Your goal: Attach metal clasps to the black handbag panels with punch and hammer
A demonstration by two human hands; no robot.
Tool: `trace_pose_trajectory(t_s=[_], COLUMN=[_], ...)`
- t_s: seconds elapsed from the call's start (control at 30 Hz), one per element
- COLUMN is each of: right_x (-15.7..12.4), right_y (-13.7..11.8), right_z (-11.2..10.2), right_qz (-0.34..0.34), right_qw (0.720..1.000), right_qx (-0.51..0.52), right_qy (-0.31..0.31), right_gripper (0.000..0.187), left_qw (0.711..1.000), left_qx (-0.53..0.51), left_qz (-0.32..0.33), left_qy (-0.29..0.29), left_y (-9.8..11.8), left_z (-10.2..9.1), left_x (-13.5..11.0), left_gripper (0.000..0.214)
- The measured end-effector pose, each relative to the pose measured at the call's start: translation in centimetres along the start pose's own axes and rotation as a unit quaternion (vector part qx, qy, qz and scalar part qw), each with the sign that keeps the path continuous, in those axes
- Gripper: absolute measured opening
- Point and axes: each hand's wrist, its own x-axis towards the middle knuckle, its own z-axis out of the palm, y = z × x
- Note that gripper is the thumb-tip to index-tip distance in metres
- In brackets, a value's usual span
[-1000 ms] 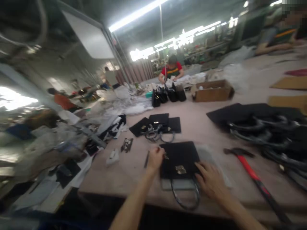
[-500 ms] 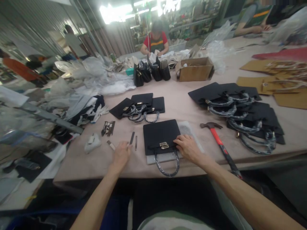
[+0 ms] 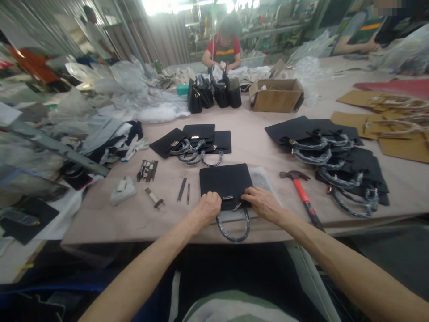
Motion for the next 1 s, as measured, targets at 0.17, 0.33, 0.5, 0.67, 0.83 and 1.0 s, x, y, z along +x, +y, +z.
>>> trace_pose_trajectory(t_s=[0.17,0.33,0.5,0.67,0.83,1.0], right_x=[-1.1,-1.2,-1.4,-1.6,0.0,1.8], right_y=[1.1,0.6,-0.4,-1.4,-3.1,-3.4], right_z=[0.9,1.8,1.6,1.3,0.6,0.1], right_qz=[-0.029,-0.017,0.004,0.034,0.12,0.116], right_qw=[0.997,0.99,0.983,0.974,0.982,0.99], right_qx=[0.057,0.079,0.116,0.157,0.059,0.015], right_qy=[0.052,0.115,0.142,0.162,0.136,0.085], right_gripper=[0.034,0.034,0.044,0.028,0.021,0.019], left_qw=[0.987,0.956,0.958,0.958,0.955,0.955], left_qx=[-0.084,-0.16,-0.152,-0.16,-0.18,-0.192], left_qz=[0.116,0.144,0.1,0.031,-0.022,-0.025], left_qy=[0.071,0.2,0.222,0.237,0.236,0.226], left_y=[-2.9,-4.7,-3.2,-1.2,0.1,0.8], left_z=[1.9,4.0,4.3,5.0,4.9,3.8], left_x=[-2.1,-3.9,-4.0,-4.3,-4.2,-3.7], left_gripper=[0.022,0.038,0.036,0.039,0.039,0.034])
